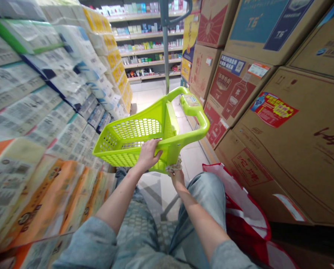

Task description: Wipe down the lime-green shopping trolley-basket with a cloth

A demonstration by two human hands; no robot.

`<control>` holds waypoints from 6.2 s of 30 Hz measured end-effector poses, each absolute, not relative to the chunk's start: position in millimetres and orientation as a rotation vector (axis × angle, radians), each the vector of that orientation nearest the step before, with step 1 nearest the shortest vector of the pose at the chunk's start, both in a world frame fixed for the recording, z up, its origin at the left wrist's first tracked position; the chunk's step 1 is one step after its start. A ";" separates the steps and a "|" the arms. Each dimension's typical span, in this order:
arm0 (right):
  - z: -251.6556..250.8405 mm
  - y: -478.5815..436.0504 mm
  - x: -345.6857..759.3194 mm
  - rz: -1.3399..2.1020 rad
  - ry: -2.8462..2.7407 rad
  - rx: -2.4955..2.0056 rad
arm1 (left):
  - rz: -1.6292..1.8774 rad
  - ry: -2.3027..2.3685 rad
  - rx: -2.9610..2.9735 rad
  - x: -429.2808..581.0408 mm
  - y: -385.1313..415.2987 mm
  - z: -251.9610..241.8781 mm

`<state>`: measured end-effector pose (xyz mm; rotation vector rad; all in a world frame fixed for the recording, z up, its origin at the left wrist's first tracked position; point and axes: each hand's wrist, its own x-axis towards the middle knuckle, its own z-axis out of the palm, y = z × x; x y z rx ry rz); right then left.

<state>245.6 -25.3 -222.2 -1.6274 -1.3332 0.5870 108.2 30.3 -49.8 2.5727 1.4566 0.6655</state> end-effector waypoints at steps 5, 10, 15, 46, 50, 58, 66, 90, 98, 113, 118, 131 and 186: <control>-220.0 -27.4 245.6 0.628 -1.392 -1.682 | 0.675 1.447 2.585 107.7 29.2 -50.2; -182.5 -23.9 253.0 0.344 -1.335 -1.544 | 0.657 1.451 2.594 109.1 32.7 -51.0; -176.0 -11.6 257.1 0.262 -1.330 -1.456 | 0.621 1.477 2.586 112.3 36.5 -48.9; -320.2 7.0 261.7 0.683 -1.577 -1.610 | 0.580 1.523 2.488 125.7 48.6 -44.3; -297.9 4.8 263.2 0.617 -1.555 -1.592 | 0.584 1.538 2.490 124.5 49.8 -45.9; -220.4 14.1 277.1 0.509 -1.509 -1.398 | 0.648 1.531 2.548 122.9 51.1 -49.3; -124.4 21.8 288.4 0.434 -1.395 -1.340 | 0.666 1.504 2.574 119.9 51.0 -49.7; -27.6 8.2 267.8 -0.486 -2.179 -1.361 | 0.779 1.275 2.528 87.1 42.2 -50.1; -7.2 38.9 271.9 -0.681 -2.385 -1.390 | 0.710 1.618 2.586 56.6 41.1 -59.2; -35.1 53.9 236.3 -0.580 -2.477 -1.295 | 0.618 1.671 2.563 70.2 37.3 -65.1; -45.1 60.4 215.5 -0.585 -2.574 -1.259 | 0.646 1.619 2.612 62.2 44.0 -73.9; -28.3 52.6 260.5 -0.687 -2.488 -1.366 | 0.546 1.748 2.634 16.2 44.1 -81.2; -60.3 7.3 272.9 -0.470 -2.369 -1.226 | 0.377 1.221 2.303 46.2 11.1 -62.6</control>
